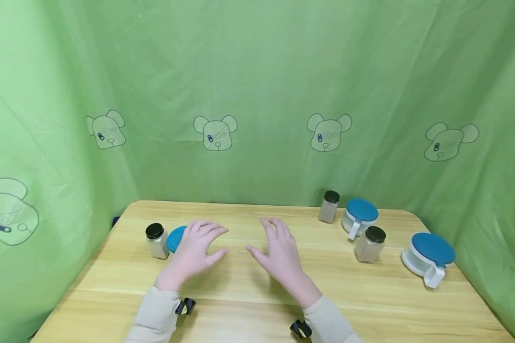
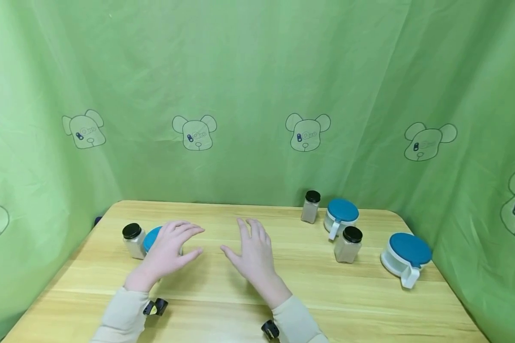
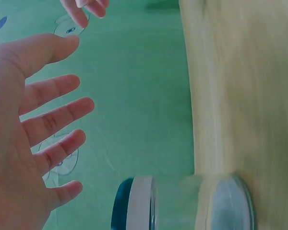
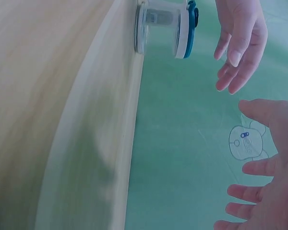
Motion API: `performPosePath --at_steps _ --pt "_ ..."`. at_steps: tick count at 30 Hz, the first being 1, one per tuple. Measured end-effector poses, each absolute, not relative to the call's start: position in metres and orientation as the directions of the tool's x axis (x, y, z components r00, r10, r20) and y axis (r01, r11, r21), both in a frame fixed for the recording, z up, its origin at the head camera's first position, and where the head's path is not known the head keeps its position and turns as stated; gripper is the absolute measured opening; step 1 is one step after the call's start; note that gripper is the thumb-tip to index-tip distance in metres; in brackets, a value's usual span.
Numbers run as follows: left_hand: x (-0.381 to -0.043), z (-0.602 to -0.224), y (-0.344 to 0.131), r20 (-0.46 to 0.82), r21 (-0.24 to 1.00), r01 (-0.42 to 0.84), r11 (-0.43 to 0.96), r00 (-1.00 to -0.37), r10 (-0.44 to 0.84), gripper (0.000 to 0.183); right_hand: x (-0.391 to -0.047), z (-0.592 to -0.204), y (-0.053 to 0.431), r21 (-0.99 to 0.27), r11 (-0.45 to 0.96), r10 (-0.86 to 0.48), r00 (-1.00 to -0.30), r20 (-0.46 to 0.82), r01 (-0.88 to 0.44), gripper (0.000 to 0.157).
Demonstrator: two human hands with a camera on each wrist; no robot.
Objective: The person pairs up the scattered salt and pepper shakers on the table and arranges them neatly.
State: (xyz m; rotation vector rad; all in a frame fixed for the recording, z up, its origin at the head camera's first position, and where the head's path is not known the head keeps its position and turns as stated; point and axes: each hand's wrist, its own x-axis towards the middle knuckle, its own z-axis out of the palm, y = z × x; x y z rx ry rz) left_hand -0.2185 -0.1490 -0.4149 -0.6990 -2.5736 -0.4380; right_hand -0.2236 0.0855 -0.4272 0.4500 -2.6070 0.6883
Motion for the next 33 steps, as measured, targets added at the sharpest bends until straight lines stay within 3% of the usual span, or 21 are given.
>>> performPosePath --at_steps 13,33 --pt "-0.214 -0.423 -0.129 0.445 0.198 0.577 0.793 -0.773 0.452 0.048 -0.227 -0.432 0.111 -0.42 0.835 -0.157 -0.886 0.436 -0.355 0.08" --pt "-0.214 -0.43 -0.106 0.451 0.123 0.614 0.779 -0.734 0.508 0.046 -0.25 -0.425 0.159 -0.473 0.85 -0.033 -0.92 0.391 -0.231 0.078"
